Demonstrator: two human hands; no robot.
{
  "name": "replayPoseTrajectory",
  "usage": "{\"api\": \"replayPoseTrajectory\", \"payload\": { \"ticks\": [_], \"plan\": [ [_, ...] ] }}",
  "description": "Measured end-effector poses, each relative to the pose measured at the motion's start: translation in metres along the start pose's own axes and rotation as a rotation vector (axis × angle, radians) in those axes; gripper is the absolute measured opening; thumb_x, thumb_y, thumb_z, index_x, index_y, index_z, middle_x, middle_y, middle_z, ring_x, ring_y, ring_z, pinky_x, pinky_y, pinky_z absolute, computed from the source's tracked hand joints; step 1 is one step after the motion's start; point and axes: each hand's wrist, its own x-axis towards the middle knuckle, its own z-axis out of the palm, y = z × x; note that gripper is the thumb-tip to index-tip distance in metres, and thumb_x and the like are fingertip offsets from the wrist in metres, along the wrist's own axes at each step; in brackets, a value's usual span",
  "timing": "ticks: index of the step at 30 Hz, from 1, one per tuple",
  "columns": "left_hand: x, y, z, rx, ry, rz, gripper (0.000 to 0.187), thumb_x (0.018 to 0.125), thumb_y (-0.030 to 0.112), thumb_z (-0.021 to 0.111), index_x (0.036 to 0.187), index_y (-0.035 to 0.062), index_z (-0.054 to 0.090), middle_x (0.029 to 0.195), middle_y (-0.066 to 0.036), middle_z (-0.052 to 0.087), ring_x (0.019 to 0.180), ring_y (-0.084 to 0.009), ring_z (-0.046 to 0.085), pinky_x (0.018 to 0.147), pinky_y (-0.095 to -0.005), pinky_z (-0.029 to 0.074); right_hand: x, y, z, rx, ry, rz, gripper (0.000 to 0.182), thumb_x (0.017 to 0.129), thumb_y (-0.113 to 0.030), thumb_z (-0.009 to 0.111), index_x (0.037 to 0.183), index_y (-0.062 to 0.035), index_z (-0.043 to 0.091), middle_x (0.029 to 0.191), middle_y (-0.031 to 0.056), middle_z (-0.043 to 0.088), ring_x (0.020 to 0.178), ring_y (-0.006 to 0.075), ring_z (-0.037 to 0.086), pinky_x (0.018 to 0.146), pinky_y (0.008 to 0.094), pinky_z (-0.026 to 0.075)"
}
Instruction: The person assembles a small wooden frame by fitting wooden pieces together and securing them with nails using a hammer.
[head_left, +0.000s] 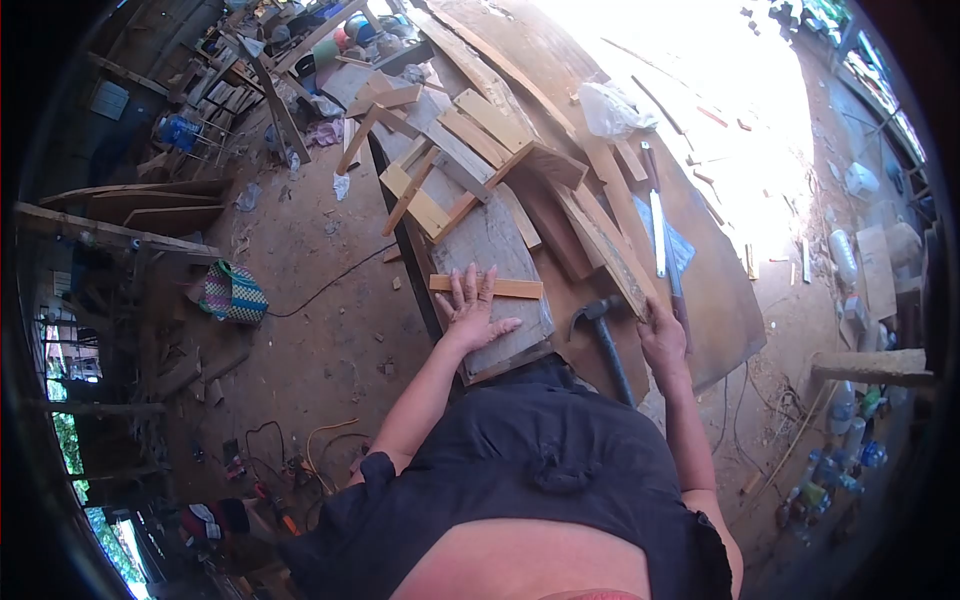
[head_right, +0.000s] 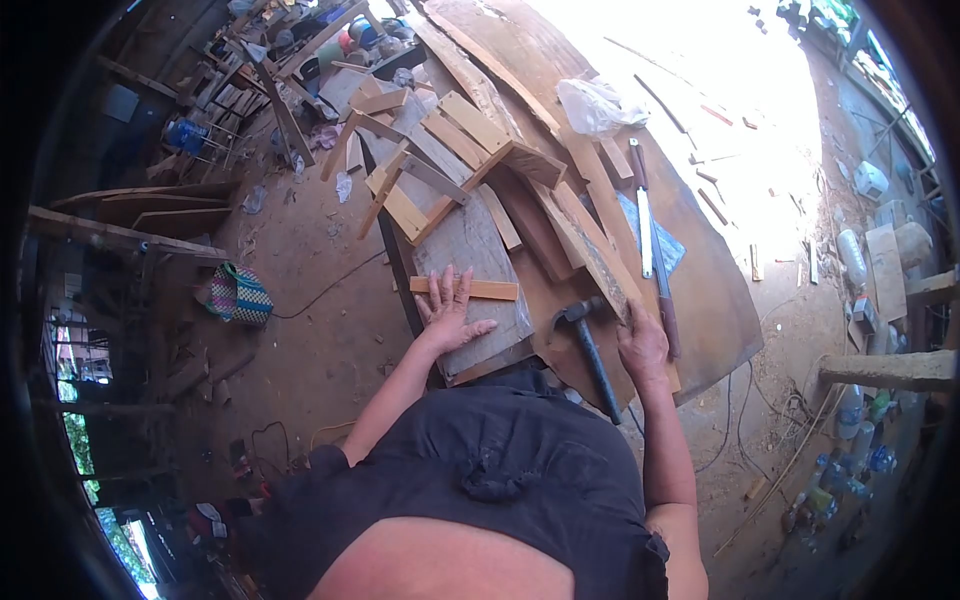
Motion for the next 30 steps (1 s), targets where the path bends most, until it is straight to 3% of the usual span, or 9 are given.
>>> {"api": "replayPoseTrajectory", "payload": {
  "ticks": [10,13,15,16,17,19,30],
  "plan": [
    [0.003,-0.006,0.007,0.003,-0.042,-0.013,0.110,0.064,0.075,0.053,0.144,0.0271,-0.005,0.148,-0.013,-0.016,0.134,-0.0380,-0.021,0.098,-0.0663,-0.010,0.008,0.004,-0.005,0.089,-0.008,0.087,0.047,0.070,-0.012,0.064,0.116,-0.0072,0.057,0.100,0.0171,0.063,0.093,0.0298,0.061,0.082,0.0364,0.047],
    [0.004,-0.005,0.006,0.007,-0.021,-0.004,0.110,0.064,0.076,0.053,0.144,0.0272,-0.005,0.149,-0.013,-0.015,0.133,-0.0384,-0.021,0.098,-0.0664,-0.009,0.019,0.008,-0.013,0.234,-0.046,0.157,0.047,0.069,-0.012,0.066,0.115,-0.0073,0.058,0.096,0.0153,0.065,0.087,0.0250,0.064,0.078,0.0332,0.048],
    [0.003,-0.004,0.003,0.015,-0.025,0.004,0.110,0.063,0.076,0.053,0.144,0.0273,-0.005,0.149,-0.013,-0.015,0.134,-0.0386,-0.021,0.098,-0.0665,-0.009,0.026,0.018,-0.016,0.207,0.000,0.101,0.048,0.069,-0.006,0.065,0.116,-0.0033,0.057,0.080,0.0046,0.062,0.066,0.0099,0.054,0.066,0.0256,0.045],
    [0.004,-0.003,0.002,0.006,-0.017,0.000,0.110,0.064,0.076,0.053,0.144,0.0272,-0.005,0.149,-0.013,-0.014,0.134,-0.0387,-0.021,0.098,-0.0667,-0.009,0.030,0.022,-0.018,0.244,0.034,0.085,0.048,0.069,-0.006,0.065,0.116,-0.0035,0.058,0.073,0.0022,0.059,0.061,0.0097,0.051,0.062,0.0248,0.044],
    [0.003,-0.003,0.003,-0.003,-0.019,-0.001,0.110,0.064,0.075,0.053,0.144,0.0270,-0.005,0.149,-0.013,-0.014,0.134,-0.0388,-0.020,0.098,-0.0668,-0.008,0.032,0.025,-0.022,0.234,0.034,0.114,0.048,0.069,-0.006,0.065,0.116,-0.0035,0.058,0.073,0.0022,0.059,0.061,0.0097,0.051,0.062,0.0248,0.044],
    [0.005,-0.004,0.006,-0.009,-0.069,-0.001,0.111,0.063,0.076,0.054,0.144,0.0275,-0.005,0.148,-0.012,-0.018,0.133,-0.0368,-0.023,0.099,-0.0659,-0.007,0.040,0.023,-0.036,0.221,-0.031,0.278,0.045,0.068,-0.012,0.066,0.112,-0.0077,0.060,0.089,0.0122,0.065,0.077,0.0214,0.062,0.074,0.0333,0.047],
    [0.004,-0.003,0.005,0.023,-0.006,0.005,0.109,0.065,0.075,0.053,0.144,0.0262,-0.004,0.148,-0.013,-0.015,0.134,-0.0382,-0.021,0.099,-0.0666,-0.006,0.048,0.061,-0.008,0.193,0.075,0.175,0.040,0.070,-0.015,0.065,0.109,-0.0073,0.061,0.097,0.0164,0.060,0.089,0.0297,0.059,0.082,0.0364,0.045]
  ]
}}
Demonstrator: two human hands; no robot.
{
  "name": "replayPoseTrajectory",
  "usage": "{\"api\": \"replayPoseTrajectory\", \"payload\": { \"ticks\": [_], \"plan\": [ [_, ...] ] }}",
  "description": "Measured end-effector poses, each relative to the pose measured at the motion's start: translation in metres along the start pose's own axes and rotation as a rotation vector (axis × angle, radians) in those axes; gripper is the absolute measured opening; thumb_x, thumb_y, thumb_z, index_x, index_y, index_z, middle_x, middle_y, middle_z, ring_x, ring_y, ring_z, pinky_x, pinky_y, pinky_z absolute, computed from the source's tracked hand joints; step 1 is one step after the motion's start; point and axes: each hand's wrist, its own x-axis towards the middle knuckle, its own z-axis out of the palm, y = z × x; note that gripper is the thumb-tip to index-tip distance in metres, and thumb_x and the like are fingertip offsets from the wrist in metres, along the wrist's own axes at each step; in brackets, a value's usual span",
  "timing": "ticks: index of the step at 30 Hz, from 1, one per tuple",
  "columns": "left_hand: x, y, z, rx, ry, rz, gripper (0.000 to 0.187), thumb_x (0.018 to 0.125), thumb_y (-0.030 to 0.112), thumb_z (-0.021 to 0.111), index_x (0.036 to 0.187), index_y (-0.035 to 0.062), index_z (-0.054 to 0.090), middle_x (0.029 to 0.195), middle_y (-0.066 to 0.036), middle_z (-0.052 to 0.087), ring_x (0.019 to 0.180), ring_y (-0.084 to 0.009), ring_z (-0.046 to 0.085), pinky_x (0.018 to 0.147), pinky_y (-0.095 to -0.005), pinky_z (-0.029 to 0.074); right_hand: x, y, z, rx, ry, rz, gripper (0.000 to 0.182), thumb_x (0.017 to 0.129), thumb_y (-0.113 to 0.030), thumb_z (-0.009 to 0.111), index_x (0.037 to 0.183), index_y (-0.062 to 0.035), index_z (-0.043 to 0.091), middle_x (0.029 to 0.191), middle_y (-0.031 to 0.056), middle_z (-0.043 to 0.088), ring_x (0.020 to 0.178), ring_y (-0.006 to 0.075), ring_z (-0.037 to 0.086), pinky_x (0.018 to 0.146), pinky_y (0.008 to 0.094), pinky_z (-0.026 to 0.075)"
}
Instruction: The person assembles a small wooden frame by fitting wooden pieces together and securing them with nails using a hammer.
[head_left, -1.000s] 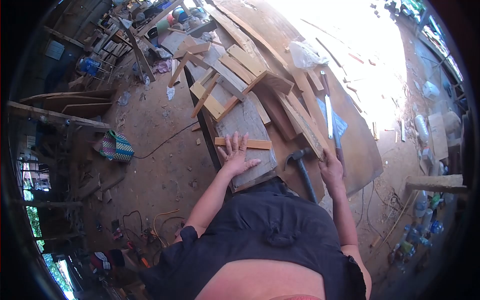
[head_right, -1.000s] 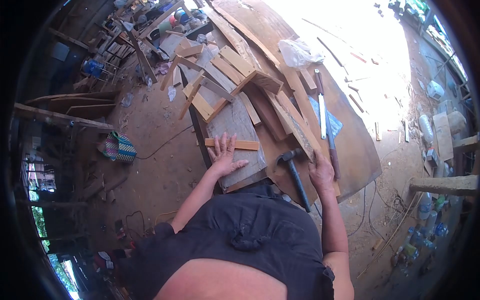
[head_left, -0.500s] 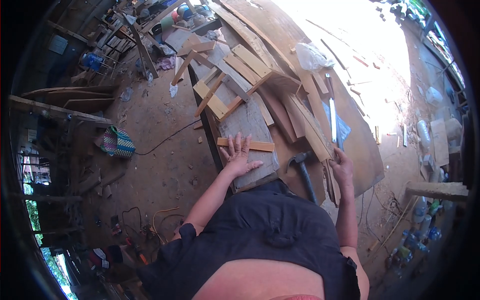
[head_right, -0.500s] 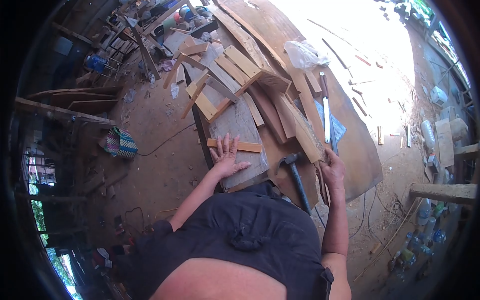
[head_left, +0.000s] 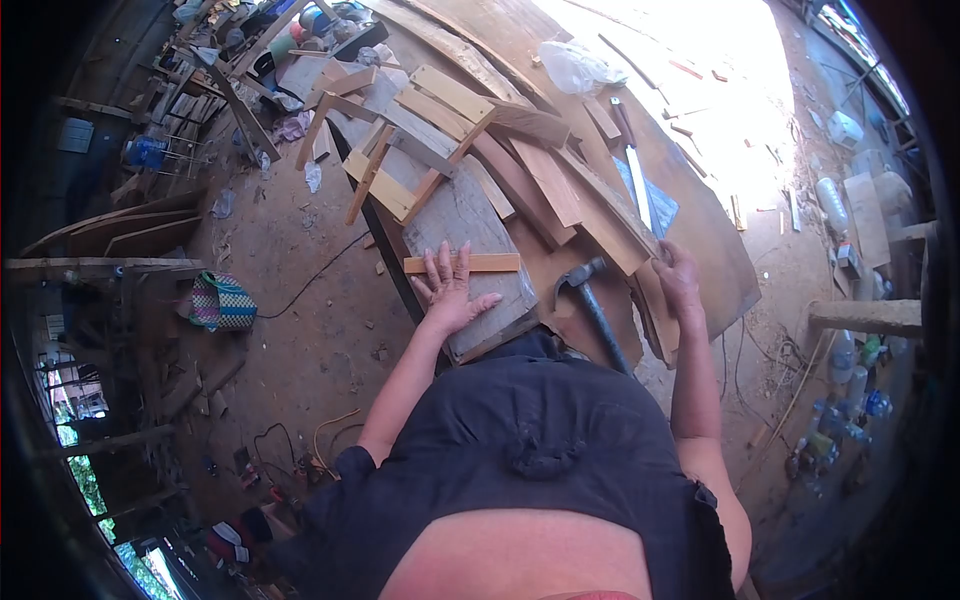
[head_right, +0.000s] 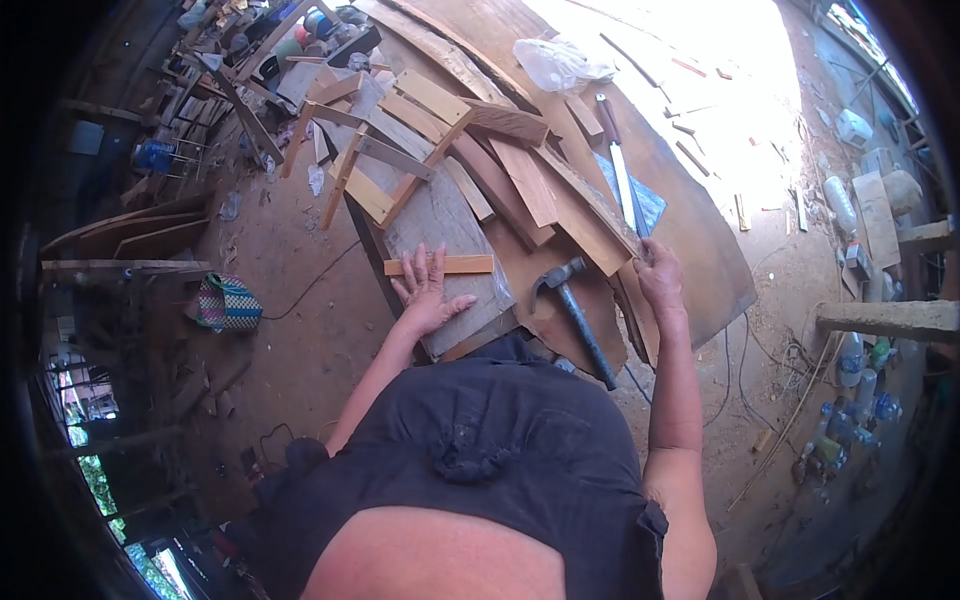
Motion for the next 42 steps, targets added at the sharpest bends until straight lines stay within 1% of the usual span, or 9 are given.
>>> {"api": "replayPoseTrajectory", "payload": {
  "ticks": [5,10,17,22,26,28,29,38,42],
  "plan": [
    [0.000,0.000,-0.001,-0.018,-0.017,-0.013,0.109,0.065,0.074,0.053,0.144,0.0267,-0.005,0.148,-0.012,-0.017,0.134,-0.0359,-0.023,0.099,-0.0656,-0.007,0.003,-0.007,0.003,-0.158,-0.028,-0.019,0.039,0.072,-0.015,0.063,0.109,-0.0070,0.060,0.098,0.0175,0.058,0.090,0.0331,0.056,0.084,0.0377,0.044],
    [0.000,0.000,-0.002,-0.008,-0.015,-0.014,0.109,0.065,0.075,0.053,0.144,0.0266,-0.004,0.148,-0.011,-0.017,0.134,-0.0358,-0.022,0.099,-0.0662,-0.006,0.003,-0.061,0.013,-0.201,0.169,-0.289,0.045,0.073,-0.021,0.066,0.114,-0.0065,0.056,0.107,0.0184,0.053,0.101,0.0351,0.050,0.089,0.0401,0.040],
    [-0.002,-0.001,0.001,-0.025,0.035,0.008,0.108,0.065,0.073,0.054,0.144,0.0271,-0.003,0.149,-0.014,-0.012,0.134,-0.0389,-0.019,0.098,-0.0673,-0.008,0.008,-0.144,0.065,-0.183,-0.033,-0.505,0.059,0.072,-0.027,0.069,0.126,-0.0146,0.048,0.119,0.0221,0.048,0.109,0.0366,0.049,0.090,0.0411,0.042],
    [-0.002,-0.001,-0.001,-0.032,0.030,-0.001,0.109,0.063,0.075,0.055,0.144,0.0272,0.001,0.149,-0.011,-0.013,0.135,-0.0355,-0.020,0.100,-0.0661,-0.005,0.034,-0.146,0.089,-0.284,-0.013,-0.582,0.043,0.079,-0.023,0.062,0.119,-0.0143,0.053,0.116,0.0181,0.052,0.100,0.0353,0.056,0.084,0.0413,0.046],
    [-0.003,-0.002,0.000,-0.039,0.034,-0.006,0.109,0.062,0.075,0.055,0.144,0.0274,0.001,0.149,-0.011,-0.013,0.135,-0.0355,-0.020,0.100,-0.0657,-0.006,0.070,-0.135,0.077,-0.108,0.177,-0.534,0.017,0.085,-0.021,0.055,0.094,-0.0080,0.062,0.083,0.0141,0.063,0.076,0.0323,0.061,0.067,0.0403,0.047],
    [-0.002,-0.003,0.000,-0.043,0.041,0.007,0.109,0.062,0.075,0.055,0.144,0.0277,0.001,0.149,-0.011,-0.013,0.135,-0.0360,-0.019,0.099,-0.0657,-0.007,0.088,-0.140,0.059,0.380,0.031,-0.223,0.022,0.088,-0.021,0.056,0.085,-0.0007,0.061,0.063,0.0072,0.060,0.056,0.0164,0.061,0.053,0.0274,0.046],
    [-0.003,-0.003,0.000,-0.047,0.042,0.006,0.109,0.062,0.075,0.055,0.144,0.0277,0.001,0.149,-0.011,-0.013,0.135,-0.0360,-0.019,0.099,-0.0657,-0.007,0.096,-0.139,0.050,0.503,-0.003,-0.118,0.022,0.088,-0.021,0.056,0.084,0.0001,0.060,0.064,0.0025,0.058,0.051,0.0100,0.059,0.045,0.0228,0.043],
    [-0.005,-0.002,-0.004,-0.054,0.054,0.006,0.106,0.064,0.070,0.058,0.144,0.0289,0.002,0.149,-0.012,-0.009,0.135,-0.0378,-0.016,0.099,-0.0668,-0.006,0.064,-0.117,0.035,0.761,0.139,-0.128,0.017,0.088,-0.018,0.056,0.081,-0.0020,0.056,0.067,0.0047,0.058,0.049,0.0129,0.059,0.040,0.0213,0.043],
    [-0.003,-0.003,-0.001,-0.038,0.060,0.021,0.106,0.065,0.072,0.056,0.144,0.0275,0.001,0.149,-0.013,-0.010,0.135,-0.0382,-0.016,0.099,-0.0674,-0.005,0.036,-0.104,0.028,1.019,0.084,0.260,0.013,0.088,-0.016,0.055,0.089,-0.0032,0.053,0.071,0.0080,0.059,0.048,0.0170,0.059,0.038,0.0263,0.046]
  ]
}}
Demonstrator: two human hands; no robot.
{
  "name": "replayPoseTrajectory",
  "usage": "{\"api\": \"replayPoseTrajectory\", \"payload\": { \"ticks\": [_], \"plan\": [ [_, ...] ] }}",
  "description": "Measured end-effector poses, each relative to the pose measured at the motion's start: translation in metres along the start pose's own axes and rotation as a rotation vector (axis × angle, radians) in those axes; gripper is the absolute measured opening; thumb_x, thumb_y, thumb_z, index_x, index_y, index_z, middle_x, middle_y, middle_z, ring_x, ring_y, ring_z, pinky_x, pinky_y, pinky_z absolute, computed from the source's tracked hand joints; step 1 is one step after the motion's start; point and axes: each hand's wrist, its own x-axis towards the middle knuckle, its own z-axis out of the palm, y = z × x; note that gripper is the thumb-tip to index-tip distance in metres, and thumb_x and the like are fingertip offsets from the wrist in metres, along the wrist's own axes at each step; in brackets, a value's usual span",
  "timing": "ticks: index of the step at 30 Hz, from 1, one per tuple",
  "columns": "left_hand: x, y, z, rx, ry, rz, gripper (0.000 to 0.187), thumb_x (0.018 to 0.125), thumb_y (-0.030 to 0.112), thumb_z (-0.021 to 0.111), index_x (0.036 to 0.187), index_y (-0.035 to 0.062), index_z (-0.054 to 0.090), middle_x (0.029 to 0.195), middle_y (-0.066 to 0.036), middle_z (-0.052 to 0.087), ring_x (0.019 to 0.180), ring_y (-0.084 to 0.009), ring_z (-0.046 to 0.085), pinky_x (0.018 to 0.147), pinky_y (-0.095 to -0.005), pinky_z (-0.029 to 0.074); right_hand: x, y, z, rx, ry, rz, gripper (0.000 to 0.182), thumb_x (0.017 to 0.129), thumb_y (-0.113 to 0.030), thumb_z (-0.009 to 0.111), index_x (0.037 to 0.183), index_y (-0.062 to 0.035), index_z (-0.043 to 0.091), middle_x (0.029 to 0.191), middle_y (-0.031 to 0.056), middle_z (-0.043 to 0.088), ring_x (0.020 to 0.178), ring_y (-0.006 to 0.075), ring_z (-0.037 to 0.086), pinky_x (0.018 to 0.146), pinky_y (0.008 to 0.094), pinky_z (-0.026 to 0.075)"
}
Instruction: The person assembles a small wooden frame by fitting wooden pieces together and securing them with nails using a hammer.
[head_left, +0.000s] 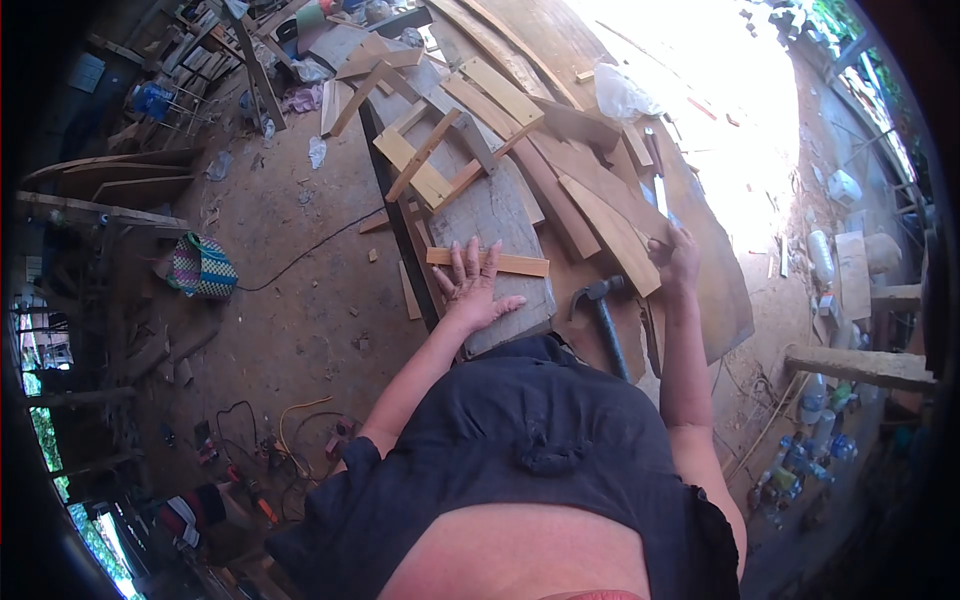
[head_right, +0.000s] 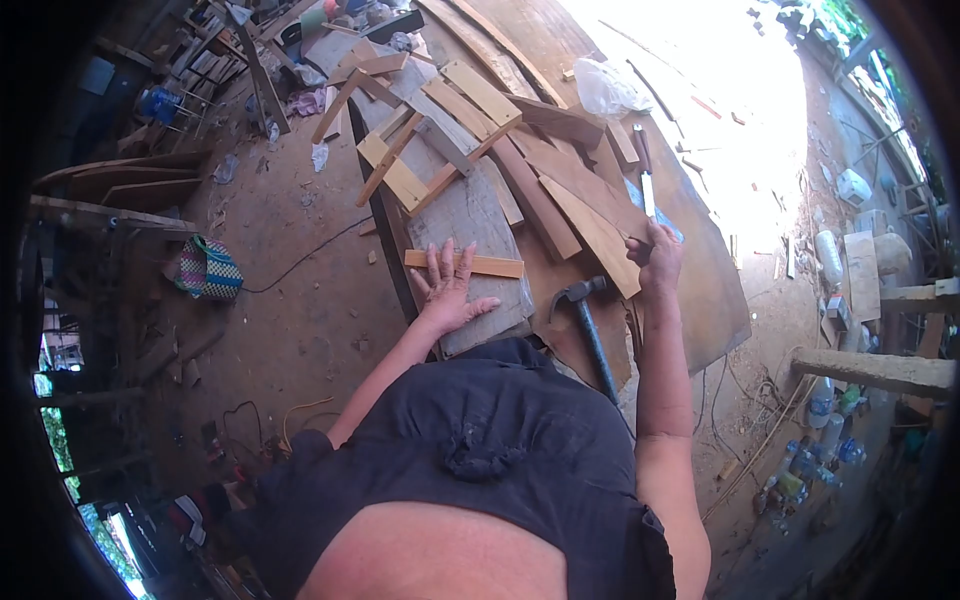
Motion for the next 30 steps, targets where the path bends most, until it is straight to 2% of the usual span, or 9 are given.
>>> {"api": "replayPoseTrajectory", "payload": {
  "ticks": [10,13,14,18,21,23,24,26,30],
  "plan": [
    [-0.001,0.003,-0.001,0.007,0.009,-0.001,0.105,0.067,0.067,0.059,0.144,0.0272,0.000,0.149,-0.012,-0.006,0.135,-0.0387,-0.013,0.099,-0.0679,-0.004,-0.011,0.041,-0.035,0.089,0.044,0.297,0.019,0.088,-0.024,0.054,0.094,-0.0067,0.049,0.074,0.0090,0.058,0.050,0.0177,0.059,0.039,0.0269,0.046],
    [-0.002,0.000,0.002,-0.023,0.059,0.017,0.107,0.066,0.066,0.061,0.144,0.0255,0.001,0.149,-0.012,-0.003,0.136,-0.0386,-0.012,0.099,-0.0683,-0.003,-0.021,0.045,-0.036,0.039,0.131,0.302,0.020,0.088,-0.025,0.054,0.095,-0.0067,0.048,0.077,0.0090,0.058,0.053,0.0180,0.060,0.040,0.0272,0.046],
    [-0.003,0.000,0.002,-0.063,0.093,0.022,0.108,0.065,0.066,0.062,0.144,0.0246,0.001,0.149,-0.012,-0.001,0.136,-0.0383,-0.011,0.099,-0.0686,-0.003,-0.025,0.044,-0.034,-0.003,0.157,0.292,0.021,0.088,-0.022,0.054,0.100,-0.0057,0.048,0.080,0.0092,0.059,0.056,0.0183,0.060,0.041,0.0277,0.047],
    [-0.006,-0.003,-0.003,-0.118,0.116,0.045,0.108,0.065,0.061,0.066,0.144,0.0233,0.003,0.149,-0.012,0.003,0.137,-0.0365,-0.007,0.098,-0.0699,-0.001,-0.032,0.046,-0.037,0.018,0.122,0.290,0.026,0.086,-0.017,0.055,0.107,-0.0046,0.047,0.082,0.0084,0.059,0.057,0.0177,0.061,0.043,0.0276,0.048],
    [-0.007,-0.013,-0.004,-0.255,0.231,0.082,0.102,0.067,0.050,0.069,0.144,0.0202,0.010,0.146,-0.014,0.013,0.137,-0.0357,0.003,0.103,-0.0635,0.006,-0.039,0.043,-0.036,-0.034,0.108,0.265,0.030,0.083,-0.010,0.055,0.111,-0.0035,0.046,0.082,0.0075,0.059,0.058,0.0176,0.061,0.044,0.0282,0.049],
    [-0.002,-0.027,-0.002,-0.315,0.498,0.149,0.092,0.070,0.035,0.071,0.142,0.0143,0.018,0.142,-0.016,0.023,0.134,-0.0364,0.014,0.108,-0.0518,0.014,-0.043,0.044,-0.034,-0.068,0.116,0.214,0.032,0.081,-0.005,0.057,0.111,-0.0027,0.046,0.079,0.0080,0.060,0.053,0.0165,0.061,0.042,0.0261,0.048],
    [-0.002,-0.031,-0.005,-0.316,0.496,0.148,0.092,0.070,0.035,0.071,0.142,0.0143,0.018,0.142,-0.016,0.023,0.134,-0.0364,0.014,0.108,-0.0518,0.014,-0.044,0.046,-0.035,-0.069,0.118,0.215,0.032,0.081,-0.005,0.057,0.111,-0.0027,0.046,0.079,0.0080,0.060,0.053,0.0165,0.061,0.042,0.0261,0.048],
    [0.000,-0.040,-0.012,-0.357,0.579,0.066,0.081,0.074,0.020,0.069,0.140,0.0086,0.023,0.139,-0.019,0.029,0.132,-0.0372,0.021,0.108,-0.0406,0.020,-0.045,0.054,-0.036,-0.130,0.070,0.055,0.031,0.079,-0.001,0.058,0.108,-0.0020,0.048,0.074,0.0091,0.060,0.048,0.0154,0.060,0.038,0.0232,0.045],
    [0.005,-0.063,-0.014,-0.511,0.591,-0.037,0.081,0.072,0.014,0.069,0.138,0.0058,0.024,0.137,-0.021,0.030,0.129,-0.0361,0.027,0.107,-0.0417,0.023,-0.051,0.057,-0.032,-0.146,0.090,-0.023,0.028,0.079,-0.002,0.060,0.105,-0.0019,0.049,0.070,0.0090,0.060,0.045,0.0140,0.059,0.035,0.0212,0.043]
  ]
}}
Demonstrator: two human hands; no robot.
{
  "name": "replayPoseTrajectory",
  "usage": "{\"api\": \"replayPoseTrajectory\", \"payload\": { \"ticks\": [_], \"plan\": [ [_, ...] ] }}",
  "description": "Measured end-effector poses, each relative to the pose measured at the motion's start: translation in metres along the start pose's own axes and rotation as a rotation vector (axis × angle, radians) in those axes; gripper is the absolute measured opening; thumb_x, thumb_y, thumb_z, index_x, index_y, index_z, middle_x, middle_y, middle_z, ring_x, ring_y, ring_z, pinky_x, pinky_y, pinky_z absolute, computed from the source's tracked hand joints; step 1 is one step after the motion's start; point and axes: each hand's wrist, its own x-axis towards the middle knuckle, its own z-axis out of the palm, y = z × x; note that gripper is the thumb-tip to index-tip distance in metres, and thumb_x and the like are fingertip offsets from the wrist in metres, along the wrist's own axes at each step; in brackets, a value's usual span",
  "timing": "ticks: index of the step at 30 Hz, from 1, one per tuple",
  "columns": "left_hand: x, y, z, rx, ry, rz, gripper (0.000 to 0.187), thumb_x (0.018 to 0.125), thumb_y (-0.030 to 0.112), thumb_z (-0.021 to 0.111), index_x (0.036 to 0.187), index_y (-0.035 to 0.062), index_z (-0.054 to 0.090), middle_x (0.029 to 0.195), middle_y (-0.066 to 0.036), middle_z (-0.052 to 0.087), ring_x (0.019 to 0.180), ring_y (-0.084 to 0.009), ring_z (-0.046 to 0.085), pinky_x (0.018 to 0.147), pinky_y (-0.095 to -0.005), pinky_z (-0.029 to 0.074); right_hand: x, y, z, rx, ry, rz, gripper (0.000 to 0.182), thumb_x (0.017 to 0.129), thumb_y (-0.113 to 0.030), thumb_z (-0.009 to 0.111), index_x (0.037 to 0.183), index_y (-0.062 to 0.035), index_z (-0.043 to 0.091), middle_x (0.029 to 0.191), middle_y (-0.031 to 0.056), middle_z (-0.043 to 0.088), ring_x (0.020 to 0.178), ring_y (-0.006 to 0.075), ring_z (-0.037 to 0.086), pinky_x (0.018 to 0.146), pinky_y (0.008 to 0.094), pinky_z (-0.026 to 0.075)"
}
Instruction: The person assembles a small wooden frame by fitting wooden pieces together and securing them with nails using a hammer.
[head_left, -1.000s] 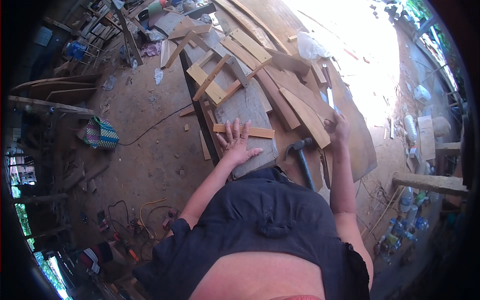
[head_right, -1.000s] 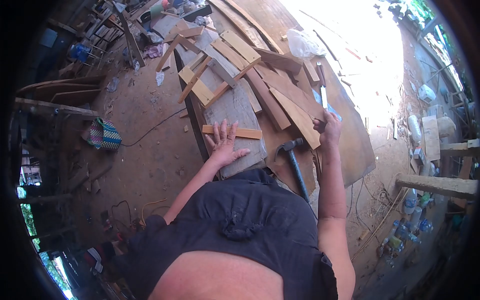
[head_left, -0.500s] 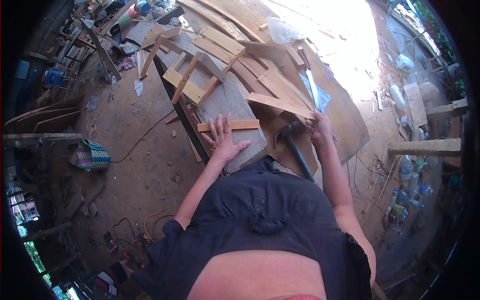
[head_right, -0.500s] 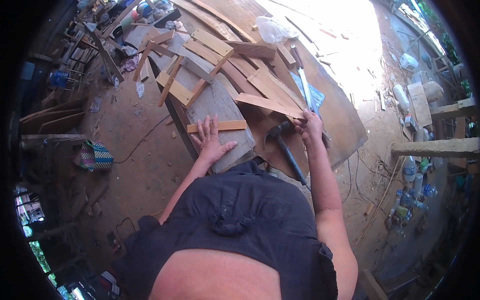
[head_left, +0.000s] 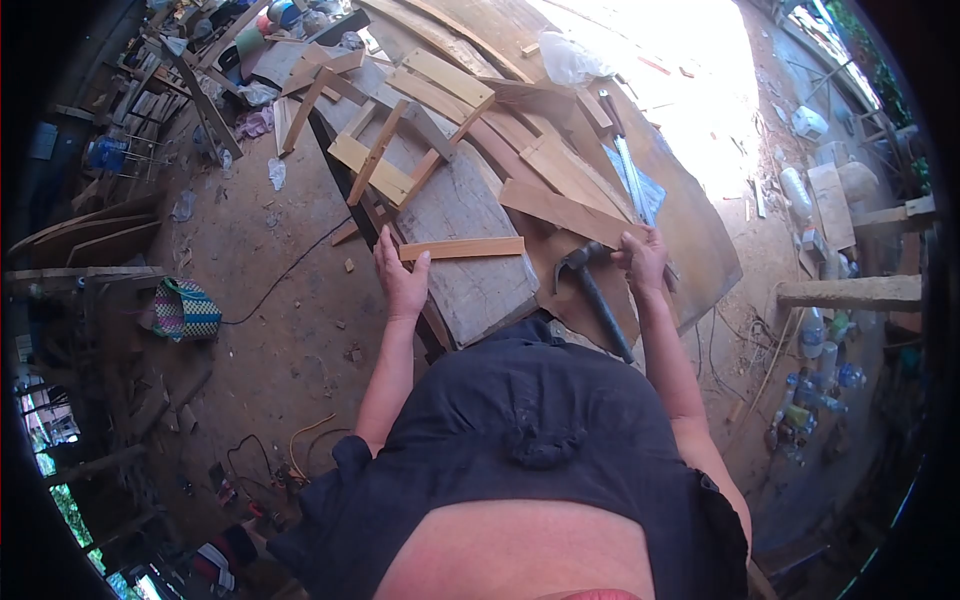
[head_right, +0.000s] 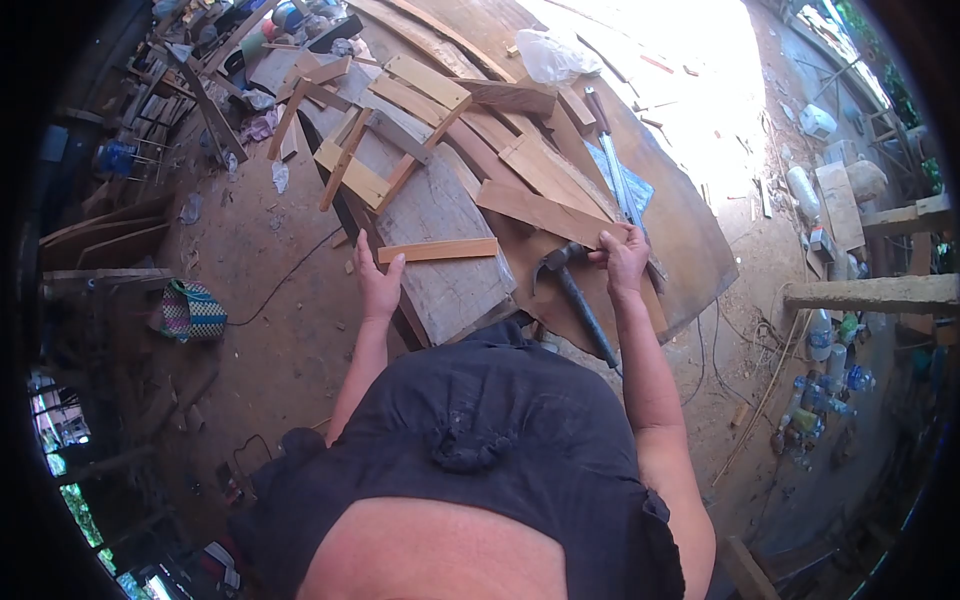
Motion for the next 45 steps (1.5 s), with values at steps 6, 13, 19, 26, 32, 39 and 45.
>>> {"api": "replayPoseTrajectory", "payload": {
  "ticks": [6,13,19,26,32,39,45],
  "plan": [
    [0.001,-0.047,0.013,-0.322,-0.023,-0.251,0.070,0.076,0.013,0.067,0.135,0.0009,0.031,0.117,-0.021,0.052,0.109,-0.0299,0.050,0.096,-0.0378,0.038,-0.008,0.000,-0.004,-0.026,-0.076,-0.155,0.023,0.080,-0.003,0.060,0.101,-0.0032,0.051,0.072,0.0059,0.061,0.046,0.0125,0.058,0.037,0.0197,0.043],
    [-0.004,-0.043,0.013,-0.397,-0.032,-0.251,0.062,0.078,0.012,0.065,0.131,0.0003,0.036,0.116,-0.020,0.052,0.107,-0.0290,0.051,0.095,-0.0379,0.039,-0.030,-0.022,-0.008,0.090,-0.192,-0.037,0.015,0.075,0.004,0.058,0.087,-0.0041,0.058,0.077,0.0074,0.063,0.061,0.0123,0.061,0.050,0.0219,0.048],
    [-0.006,0.018,-0.010,-0.016,0.116,0.004,0.057,0.079,0.015,0.066,0.128,0.0014,0.041,0.118,-0.018,0.049,0.109,-0.0283,0.049,0.095,-0.0388,0.038,-0.043,-0.040,-0.018,0.161,-0.294,-0.151,0.020,0.067,0.011,0.055,0.081,-0.0025,0.061,0.092,0.0093,0.062,0.085,0.0138,0.059,0.070,0.0228,0.048],
    [-0.007,0.071,-0.013,-0.713,-0.194,-0.137,0.043,0.088,0.031,0.056,0.117,-0.0006,0.051,0.093,-0.010,0.060,0.079,-0.0179,0.060,0.067,-0.0278,0.051,-0.077,-0.095,-0.012,0.104,-0.611,-0.383,0.019,0.065,0.012,0.055,0.078,-0.0009,0.061,0.099,0.0117,0.060,0.095,0.0174,0.056,0.084,0.0282,0.044],
    [0.000,0.095,-0.024,-1.316,-0.501,-0.524,0.030,0.091,0.026,0.048,0.106,0.0014,0.055,0.076,-0.008,0.060,0.054,-0.0169,0.059,0.049,-0.0284,0.049,-0.090,-0.111,0.000,0.081,-0.741,-0.417,0.017,0.067,0.009,0.062,0.082,-0.0009,0.063,0.102,0.0116,0.060,0.097,0.0188,0.057,0.085,0.0301,0.045],
    [-0.006,0.081,-0.025,-1.467,-0.590,-0.709,0.029,0.090,0.026,0.049,0.106,0.0021,0.054,0.077,-0.009,0.060,0.059,-0.0211,0.060,0.052,-0.0338,0.050,-0.096,-0.116,0.008,-0.179,-0.668,-0.426,0.027,0.065,0.004,0.071,0.091,-0.0022,0.066,0.105,0.0089,0.060,0.101,0.0184,0.056,0.087,0.0311,0.045],
    [-0.017,0.065,-0.016,-1.479,-0.619,-0.708,0.044,0.091,0.036,0.047,0.117,0.0014,0.050,0.093,-0.014,0.062,0.073,-0.0233,0.063,0.060,-0.0364,0.051,-0.085,-0.104,0.006,-0.201,-0.605,-0.409,0.029,0.066,0.001,0.073,0.094,-0.0026,0.066,0.110,0.0081,0.057,0.104,0.0178,0.054,0.088,0.0314,0.045]
  ]
}}
